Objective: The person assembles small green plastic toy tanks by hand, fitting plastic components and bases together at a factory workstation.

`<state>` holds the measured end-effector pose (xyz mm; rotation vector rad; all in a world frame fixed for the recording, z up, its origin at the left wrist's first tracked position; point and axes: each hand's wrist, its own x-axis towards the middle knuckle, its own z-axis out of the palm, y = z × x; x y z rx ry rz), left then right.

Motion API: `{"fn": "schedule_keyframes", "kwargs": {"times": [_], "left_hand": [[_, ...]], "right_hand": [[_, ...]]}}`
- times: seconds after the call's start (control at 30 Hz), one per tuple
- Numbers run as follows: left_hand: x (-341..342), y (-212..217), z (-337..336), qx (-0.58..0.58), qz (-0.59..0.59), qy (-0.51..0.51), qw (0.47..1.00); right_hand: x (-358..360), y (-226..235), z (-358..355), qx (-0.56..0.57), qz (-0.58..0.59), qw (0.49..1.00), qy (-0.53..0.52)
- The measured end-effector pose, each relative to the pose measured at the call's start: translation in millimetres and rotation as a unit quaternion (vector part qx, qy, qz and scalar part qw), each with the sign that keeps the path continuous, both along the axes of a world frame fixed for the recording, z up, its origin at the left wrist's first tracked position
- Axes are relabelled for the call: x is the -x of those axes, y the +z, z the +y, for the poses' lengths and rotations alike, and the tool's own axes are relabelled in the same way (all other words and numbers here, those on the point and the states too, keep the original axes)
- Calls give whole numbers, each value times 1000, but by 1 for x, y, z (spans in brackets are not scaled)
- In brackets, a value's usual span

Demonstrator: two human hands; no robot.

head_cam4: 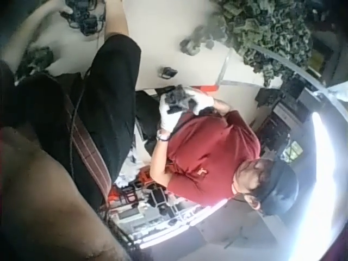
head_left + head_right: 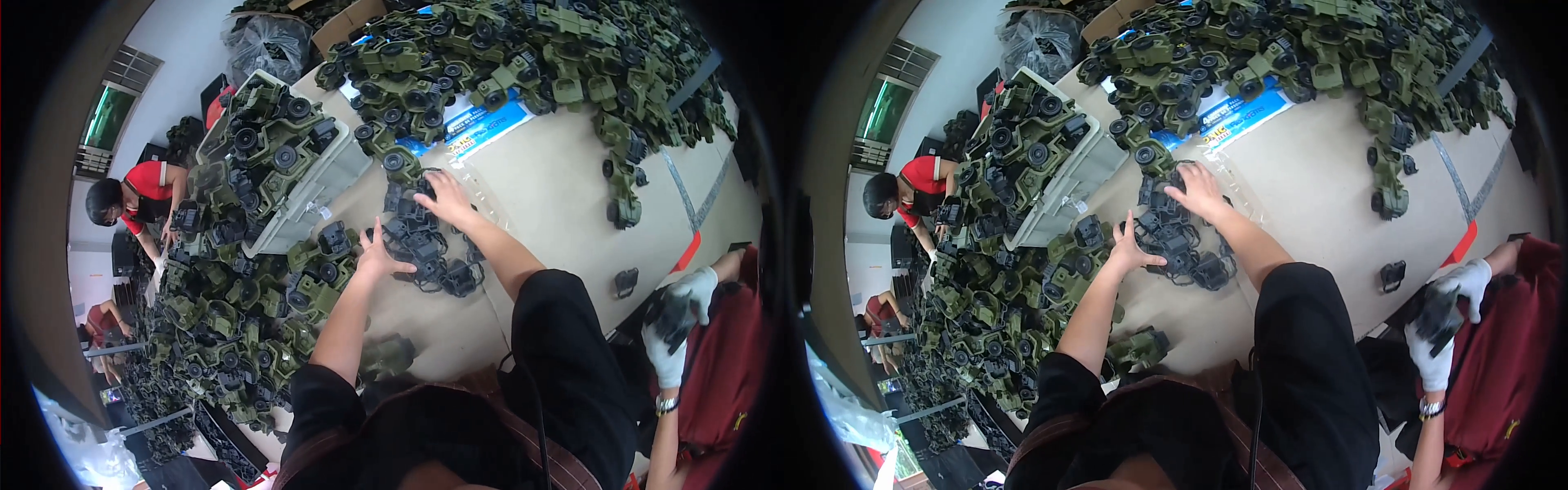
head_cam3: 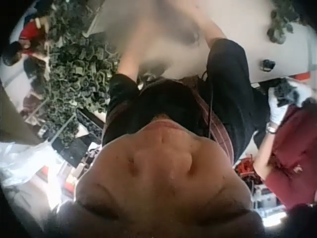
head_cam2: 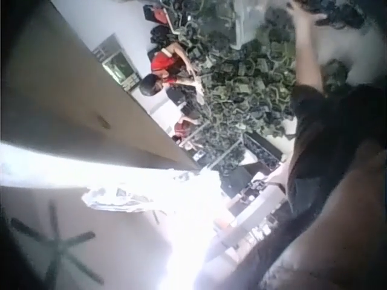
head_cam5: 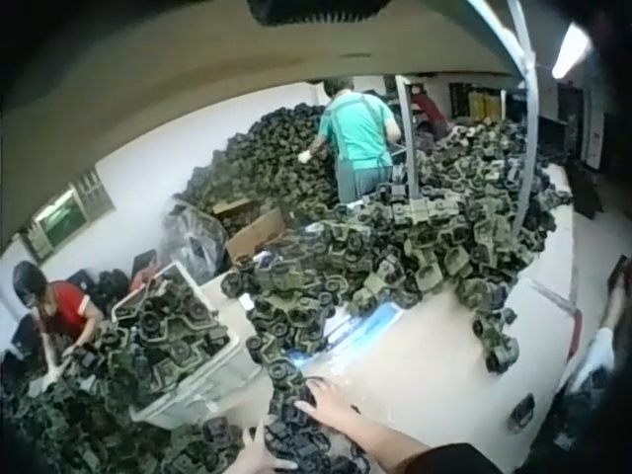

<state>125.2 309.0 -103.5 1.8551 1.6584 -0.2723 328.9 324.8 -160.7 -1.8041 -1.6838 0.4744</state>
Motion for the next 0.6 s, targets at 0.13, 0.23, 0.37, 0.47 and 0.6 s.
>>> {"fn": "schedule_keyframes", "kwargs": {"times": [0.13, 0.23, 0.37, 0.47, 0.6], "left_hand": [[-3, -2, 11, 43, -25, -41, 998], [-8, -5, 1, 10, -32, -107, 994], [-22, -1, -44, 21, -40, -153, 987], [-35, 2, -90, 48, -70, -149, 985], [-19, -2, -100, 92, -123, -171, 973]], "right_hand": [[2, -5, -5, -14, -23, 999, 34], [-4, -9, -23, -22, -9, 998, 63], [-26, -1, -75, 1, 32, 996, 85], [-46, 5, -114, 25, 37, 994, 95], [-64, 30, -110, 80, 119, 976, 166]]}}
